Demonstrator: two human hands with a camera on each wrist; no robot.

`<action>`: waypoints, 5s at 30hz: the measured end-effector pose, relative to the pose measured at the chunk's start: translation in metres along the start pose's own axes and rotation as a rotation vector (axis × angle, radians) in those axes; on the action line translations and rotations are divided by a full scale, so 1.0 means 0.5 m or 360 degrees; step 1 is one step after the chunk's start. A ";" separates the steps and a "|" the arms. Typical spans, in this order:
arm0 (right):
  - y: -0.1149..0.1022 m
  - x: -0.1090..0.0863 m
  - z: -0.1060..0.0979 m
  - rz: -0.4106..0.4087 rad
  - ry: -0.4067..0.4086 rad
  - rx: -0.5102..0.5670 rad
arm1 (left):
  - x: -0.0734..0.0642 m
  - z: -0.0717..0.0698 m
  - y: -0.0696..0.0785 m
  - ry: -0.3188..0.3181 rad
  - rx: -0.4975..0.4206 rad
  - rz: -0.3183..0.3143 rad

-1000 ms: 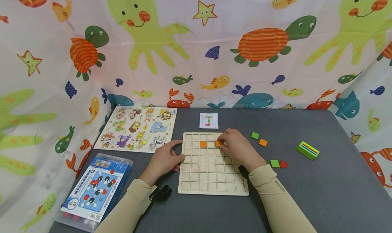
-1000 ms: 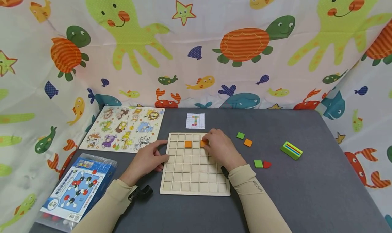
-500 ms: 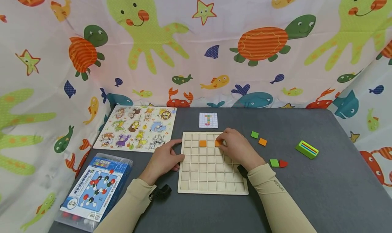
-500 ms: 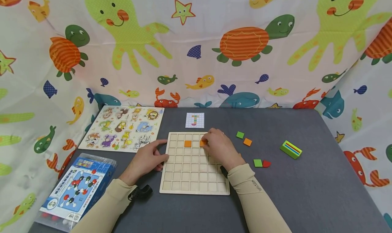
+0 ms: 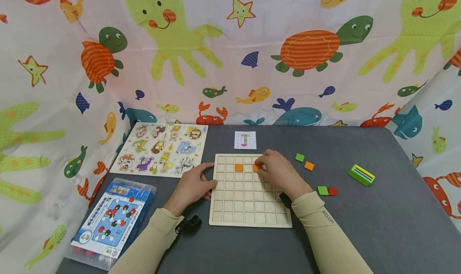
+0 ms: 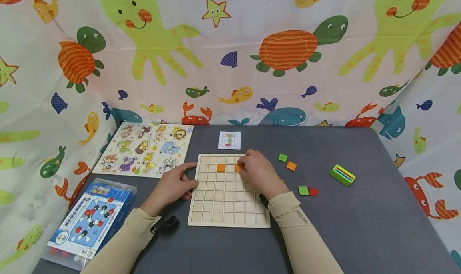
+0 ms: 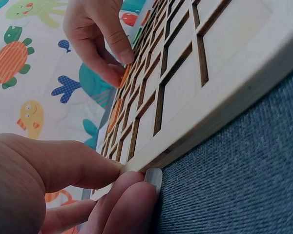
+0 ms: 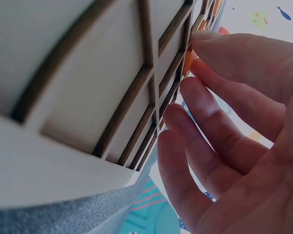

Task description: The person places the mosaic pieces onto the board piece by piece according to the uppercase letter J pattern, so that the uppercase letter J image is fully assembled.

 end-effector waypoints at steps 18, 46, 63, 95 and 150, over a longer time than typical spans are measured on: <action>0.007 -0.044 -0.072 0.0051 0.0018 0.0113 | -0.003 -0.002 -0.002 -0.0009 -0.0031 0.0015; 0.207 -0.265 -0.161 0.0062 0.0062 -0.0140 | 0.001 0.001 -0.010 -0.0006 -0.0011 -0.0025; 0.221 -0.266 -0.155 0.0070 0.0020 -0.0166 | -0.001 -0.003 -0.002 -0.0006 -0.0043 -0.0011; -0.024 0.013 -0.010 -0.0107 -0.0126 0.0090 | -0.001 -0.003 -0.001 -0.0008 -0.0093 0.0037; -0.038 0.040 0.023 -0.0105 -0.0127 0.0065 | 0.001 -0.006 0.001 -0.0005 -0.0074 0.0075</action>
Point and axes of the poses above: each hand's wrist, its own x-axis towards the middle knuckle, its own z-axis out of the palm, y = z × x, the point moved 8 cm from there along x, towards the middle knuckle, and after that the axes turned 11 degrees about x, right-handed, at the moved point
